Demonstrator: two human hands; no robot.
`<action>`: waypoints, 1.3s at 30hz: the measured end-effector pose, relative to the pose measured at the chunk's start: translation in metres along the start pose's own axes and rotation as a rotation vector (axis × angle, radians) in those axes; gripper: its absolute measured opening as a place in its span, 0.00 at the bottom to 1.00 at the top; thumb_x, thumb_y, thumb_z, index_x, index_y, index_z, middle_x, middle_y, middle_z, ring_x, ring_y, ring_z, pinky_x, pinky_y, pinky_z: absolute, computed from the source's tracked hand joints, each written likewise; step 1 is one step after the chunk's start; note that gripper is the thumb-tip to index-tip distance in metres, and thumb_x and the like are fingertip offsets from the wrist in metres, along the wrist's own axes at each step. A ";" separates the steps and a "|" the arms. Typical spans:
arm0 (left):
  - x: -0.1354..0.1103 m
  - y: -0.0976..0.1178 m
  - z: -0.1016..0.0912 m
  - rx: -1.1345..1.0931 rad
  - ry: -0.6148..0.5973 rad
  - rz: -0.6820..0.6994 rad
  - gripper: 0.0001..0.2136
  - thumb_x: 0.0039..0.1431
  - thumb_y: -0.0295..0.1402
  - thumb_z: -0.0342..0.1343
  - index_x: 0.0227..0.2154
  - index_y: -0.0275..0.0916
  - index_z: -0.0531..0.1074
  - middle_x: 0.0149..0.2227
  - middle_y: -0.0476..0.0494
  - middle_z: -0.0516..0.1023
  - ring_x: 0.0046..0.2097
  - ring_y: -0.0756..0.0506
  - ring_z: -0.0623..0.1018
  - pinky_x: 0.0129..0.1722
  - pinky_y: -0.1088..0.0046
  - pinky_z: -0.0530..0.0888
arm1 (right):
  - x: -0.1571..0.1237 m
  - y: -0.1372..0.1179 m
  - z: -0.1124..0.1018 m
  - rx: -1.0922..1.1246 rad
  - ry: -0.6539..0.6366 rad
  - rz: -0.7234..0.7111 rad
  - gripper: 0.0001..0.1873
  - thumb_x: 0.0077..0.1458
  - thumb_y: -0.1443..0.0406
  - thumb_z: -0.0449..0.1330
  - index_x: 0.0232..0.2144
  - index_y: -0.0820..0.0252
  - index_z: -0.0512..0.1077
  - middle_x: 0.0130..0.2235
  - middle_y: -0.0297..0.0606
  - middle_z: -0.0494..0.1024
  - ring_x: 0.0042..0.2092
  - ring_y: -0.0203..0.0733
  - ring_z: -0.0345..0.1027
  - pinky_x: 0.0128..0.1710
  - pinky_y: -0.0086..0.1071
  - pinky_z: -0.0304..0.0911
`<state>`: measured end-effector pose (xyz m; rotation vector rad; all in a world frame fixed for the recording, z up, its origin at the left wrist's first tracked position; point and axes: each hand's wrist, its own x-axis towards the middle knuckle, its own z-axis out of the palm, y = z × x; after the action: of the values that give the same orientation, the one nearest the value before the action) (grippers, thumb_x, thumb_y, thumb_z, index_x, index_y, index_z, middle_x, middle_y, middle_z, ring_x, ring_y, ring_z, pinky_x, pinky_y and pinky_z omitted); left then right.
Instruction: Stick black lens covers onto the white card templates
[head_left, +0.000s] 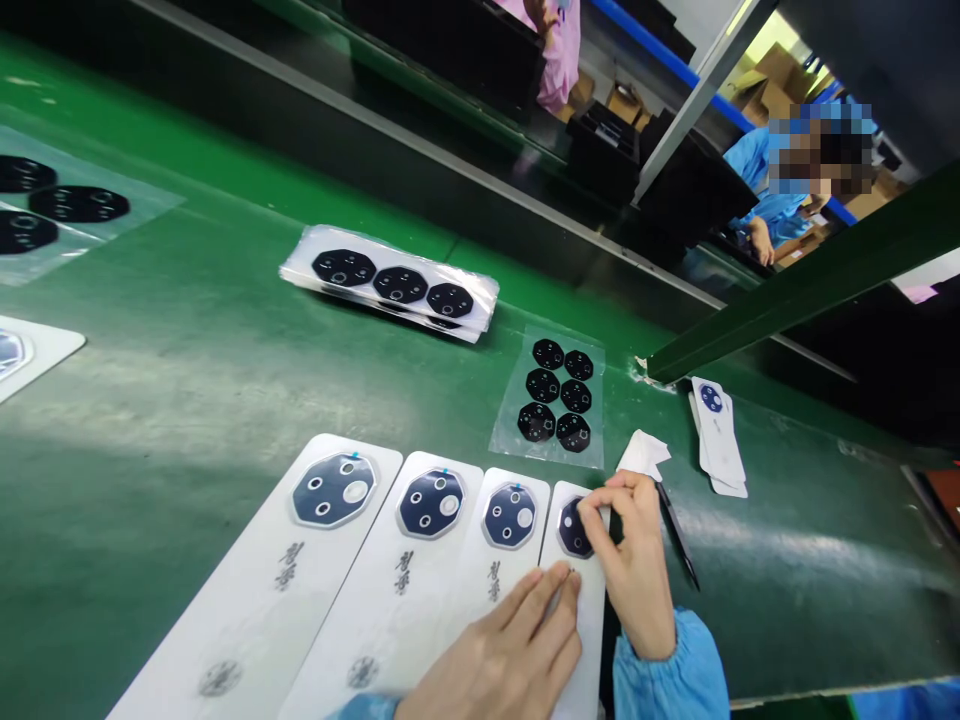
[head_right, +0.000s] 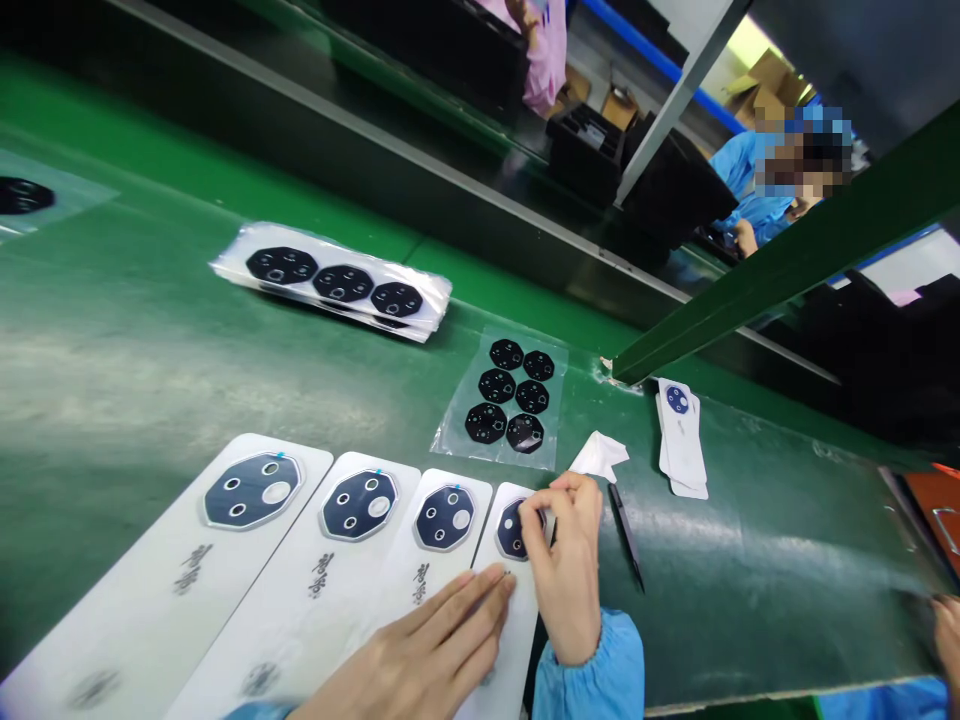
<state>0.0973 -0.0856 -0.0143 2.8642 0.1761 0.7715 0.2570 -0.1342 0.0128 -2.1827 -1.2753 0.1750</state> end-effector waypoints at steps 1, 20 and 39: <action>0.000 0.001 0.000 0.001 0.021 -0.003 0.18 0.66 0.25 0.35 0.41 0.35 0.72 0.48 0.46 0.76 0.51 0.47 0.72 0.53 0.71 0.62 | -0.001 0.000 -0.001 0.003 0.051 0.011 0.06 0.59 0.68 0.52 0.29 0.57 0.66 0.38 0.38 0.60 0.45 0.45 0.59 0.44 0.42 0.58; 0.002 0.002 0.001 -0.040 0.035 -0.083 0.23 0.67 0.24 0.30 0.41 0.36 0.73 0.46 0.47 0.77 0.49 0.49 0.74 0.50 0.72 0.66 | -0.026 -0.001 0.004 -0.136 -0.041 -0.169 0.08 0.59 0.73 0.52 0.34 0.56 0.66 0.43 0.39 0.58 0.46 0.45 0.55 0.46 0.41 0.52; 0.028 -0.010 -0.016 -0.532 0.016 -0.293 0.05 0.63 0.25 0.46 0.35 0.38 0.66 0.35 0.45 0.73 0.37 0.45 0.73 0.34 0.69 0.72 | -0.022 0.003 -0.008 1.156 -0.130 0.414 0.08 0.56 0.58 0.58 0.33 0.56 0.72 0.37 0.37 0.63 0.38 0.40 0.57 0.38 0.32 0.57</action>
<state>0.1123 -0.0689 0.0108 2.2674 0.3282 0.6609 0.2506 -0.1573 0.0140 -1.3578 -0.4883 0.9603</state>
